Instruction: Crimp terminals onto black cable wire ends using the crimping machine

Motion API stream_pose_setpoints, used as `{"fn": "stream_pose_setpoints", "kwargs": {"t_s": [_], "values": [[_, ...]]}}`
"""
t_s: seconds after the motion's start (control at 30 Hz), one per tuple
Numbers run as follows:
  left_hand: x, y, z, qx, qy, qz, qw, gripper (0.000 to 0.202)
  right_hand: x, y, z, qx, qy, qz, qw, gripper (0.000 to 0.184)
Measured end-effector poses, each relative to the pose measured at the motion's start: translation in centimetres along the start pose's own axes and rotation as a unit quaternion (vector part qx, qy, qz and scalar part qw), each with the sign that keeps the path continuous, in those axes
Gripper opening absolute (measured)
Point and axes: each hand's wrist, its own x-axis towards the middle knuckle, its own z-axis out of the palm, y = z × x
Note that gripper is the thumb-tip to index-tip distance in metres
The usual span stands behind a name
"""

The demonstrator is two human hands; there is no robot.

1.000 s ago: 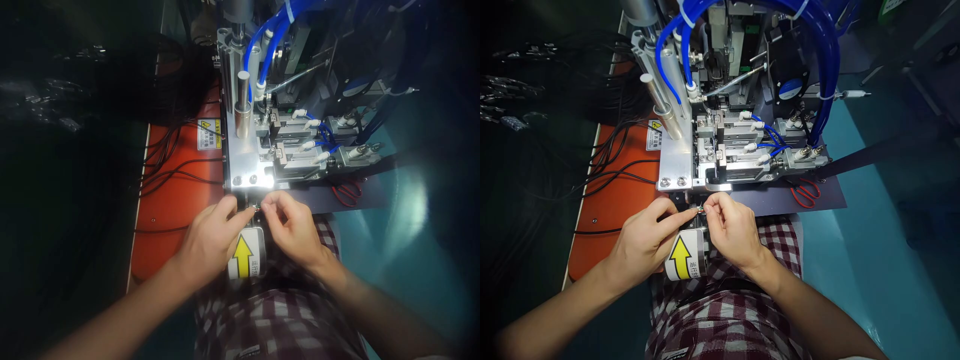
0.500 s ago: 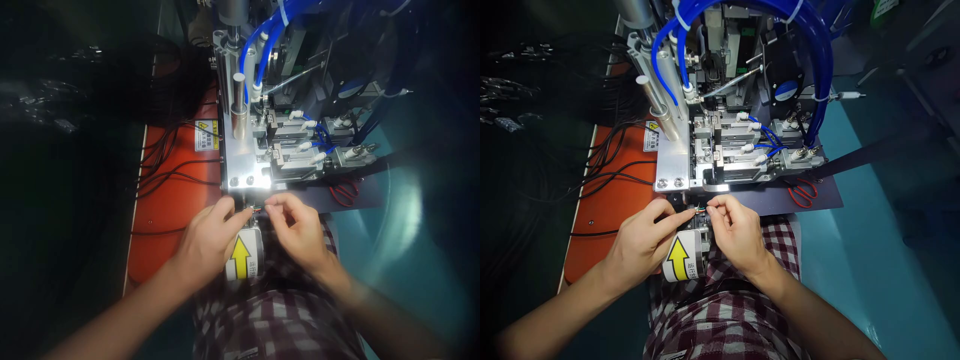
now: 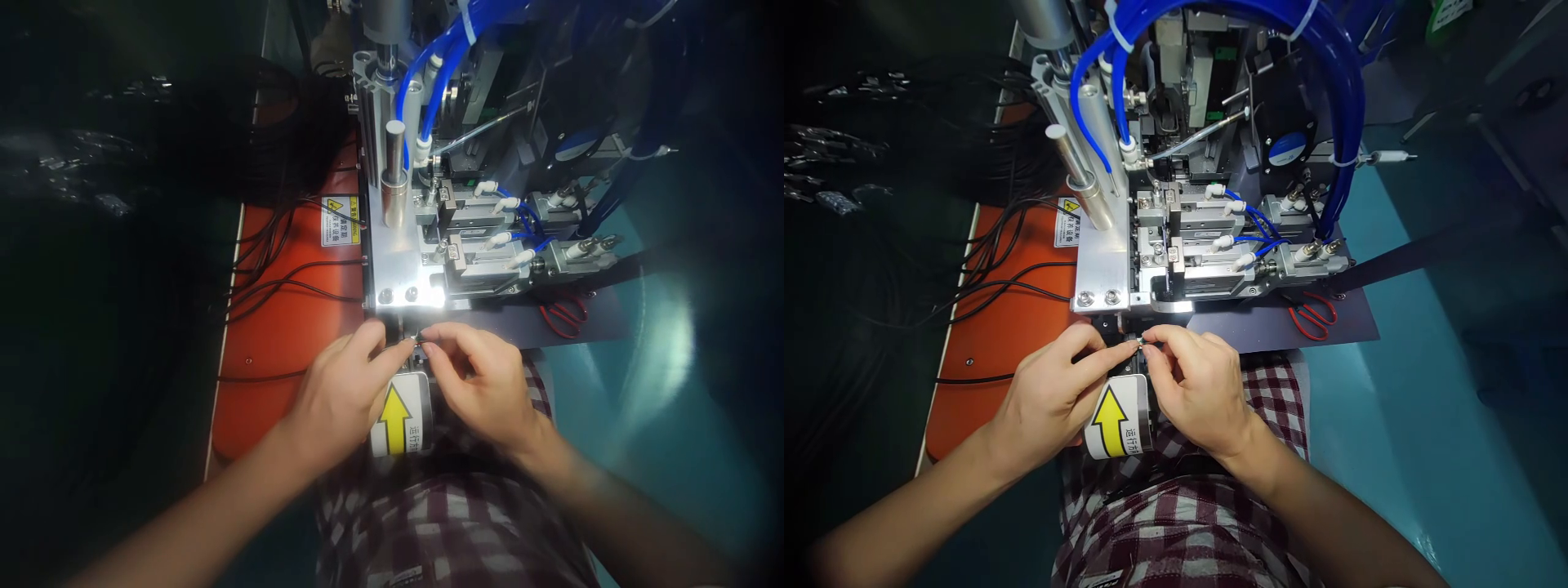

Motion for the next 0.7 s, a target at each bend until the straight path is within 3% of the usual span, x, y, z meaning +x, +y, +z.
{"fn": "stream_pose_setpoints", "kwargs": {"t_s": [0.27,0.5,0.7], "values": [[0.0,-0.1,0.1,0.0,0.001,-0.002,1.0,0.032,-0.2,0.4,0.7,0.005,0.001,-0.006,1.0,0.007],[-0.2,-0.2,0.3,0.0,0.001,0.0,1.0,0.033,-0.6,0.4,1.1,0.131,-0.044,0.156,0.978,0.012],[-0.2,-0.3,0.1,-0.018,0.001,-0.001,1.0,0.034,-0.2,0.1,1.2,0.168,-0.054,0.182,0.967,0.014]]}}
